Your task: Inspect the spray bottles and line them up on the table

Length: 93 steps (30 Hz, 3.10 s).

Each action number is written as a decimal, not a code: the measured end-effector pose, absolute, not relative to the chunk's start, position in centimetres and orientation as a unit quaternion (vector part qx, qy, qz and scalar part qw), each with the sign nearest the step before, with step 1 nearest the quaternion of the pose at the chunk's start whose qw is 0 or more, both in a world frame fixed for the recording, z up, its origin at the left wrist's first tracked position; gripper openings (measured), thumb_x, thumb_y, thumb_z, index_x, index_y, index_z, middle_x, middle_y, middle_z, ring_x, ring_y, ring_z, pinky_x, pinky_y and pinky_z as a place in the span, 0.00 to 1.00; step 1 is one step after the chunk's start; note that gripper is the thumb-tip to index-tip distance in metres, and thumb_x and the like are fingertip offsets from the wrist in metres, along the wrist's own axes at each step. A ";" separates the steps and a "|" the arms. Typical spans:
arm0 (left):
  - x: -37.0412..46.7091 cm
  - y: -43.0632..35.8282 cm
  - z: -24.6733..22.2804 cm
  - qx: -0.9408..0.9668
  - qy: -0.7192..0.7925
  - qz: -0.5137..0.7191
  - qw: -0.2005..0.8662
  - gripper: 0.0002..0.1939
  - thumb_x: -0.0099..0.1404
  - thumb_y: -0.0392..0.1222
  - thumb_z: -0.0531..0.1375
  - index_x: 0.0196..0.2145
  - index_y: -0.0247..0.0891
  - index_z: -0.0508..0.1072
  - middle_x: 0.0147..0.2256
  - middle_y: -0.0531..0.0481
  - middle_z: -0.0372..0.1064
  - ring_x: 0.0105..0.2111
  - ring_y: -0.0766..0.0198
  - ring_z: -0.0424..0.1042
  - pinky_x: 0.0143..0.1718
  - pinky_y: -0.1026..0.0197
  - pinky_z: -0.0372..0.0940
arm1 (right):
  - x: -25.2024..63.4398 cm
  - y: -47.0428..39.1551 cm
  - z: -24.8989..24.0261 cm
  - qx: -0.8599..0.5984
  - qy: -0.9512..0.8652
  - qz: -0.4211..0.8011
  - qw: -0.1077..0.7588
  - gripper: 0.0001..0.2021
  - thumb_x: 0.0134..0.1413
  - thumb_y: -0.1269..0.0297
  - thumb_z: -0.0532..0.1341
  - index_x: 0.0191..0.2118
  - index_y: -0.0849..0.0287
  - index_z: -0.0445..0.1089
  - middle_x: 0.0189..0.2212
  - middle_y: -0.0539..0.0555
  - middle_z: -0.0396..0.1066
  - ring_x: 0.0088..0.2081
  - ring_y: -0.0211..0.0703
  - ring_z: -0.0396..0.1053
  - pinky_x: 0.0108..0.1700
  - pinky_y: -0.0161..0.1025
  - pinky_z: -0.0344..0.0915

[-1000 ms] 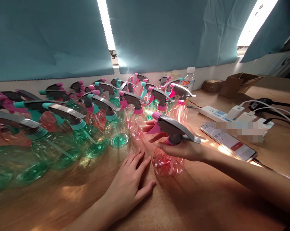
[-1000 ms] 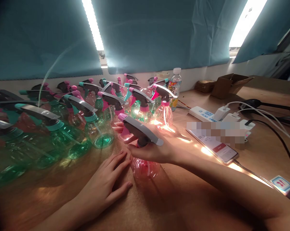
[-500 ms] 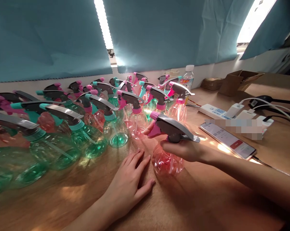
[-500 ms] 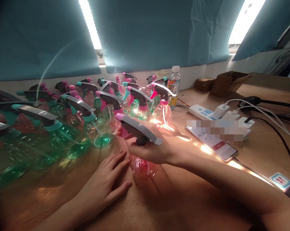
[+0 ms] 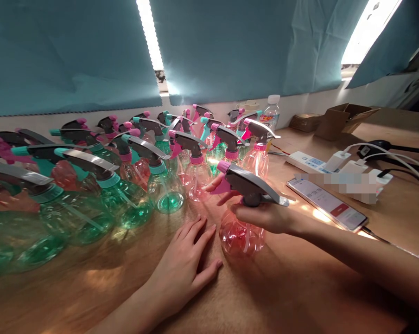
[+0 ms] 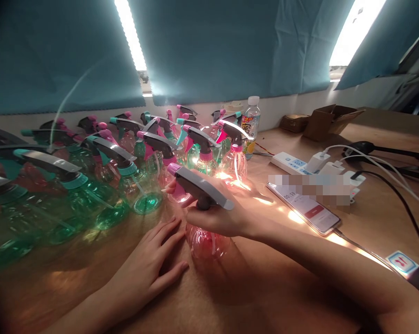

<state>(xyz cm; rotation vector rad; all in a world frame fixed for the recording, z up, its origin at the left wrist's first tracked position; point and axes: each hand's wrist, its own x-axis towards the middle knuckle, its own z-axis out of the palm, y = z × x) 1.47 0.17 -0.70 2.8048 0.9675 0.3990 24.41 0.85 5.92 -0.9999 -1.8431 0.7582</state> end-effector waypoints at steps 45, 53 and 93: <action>1.6 0.1 -0.6 0.933 0.327 0.129 0.083 0.27 0.69 0.51 0.56 0.61 0.37 0.62 0.63 0.37 0.55 0.62 0.43 0.54 0.60 0.39 0.55 | 23.2 0.6 6.4 -0.400 -0.720 0.327 0.463 0.15 0.47 0.74 0.57 0.42 0.55 0.68 0.29 0.48 0.70 0.29 0.37 0.68 0.31 0.36 0.67; 1.4 0.0 -0.7 0.934 0.327 0.127 0.074 0.27 0.70 0.52 0.55 0.61 0.36 0.63 0.63 0.36 0.55 0.62 0.43 0.54 0.60 0.38 0.55 | 23.3 0.5 7.1 -0.391 -0.722 0.313 0.477 0.11 0.39 0.77 0.54 0.25 0.55 0.51 0.19 0.41 0.46 0.19 0.29 0.42 0.19 0.32 0.42; 1.5 0.1 -0.7 0.932 0.327 0.132 0.083 0.26 0.69 0.52 0.55 0.61 0.38 0.62 0.63 0.37 0.56 0.62 0.43 0.54 0.59 0.38 0.55 | 23.1 0.7 6.0 -0.405 -0.686 0.365 0.481 0.10 0.50 0.72 0.59 0.40 0.56 0.71 0.32 0.52 0.74 0.33 0.43 0.74 0.40 0.45 0.75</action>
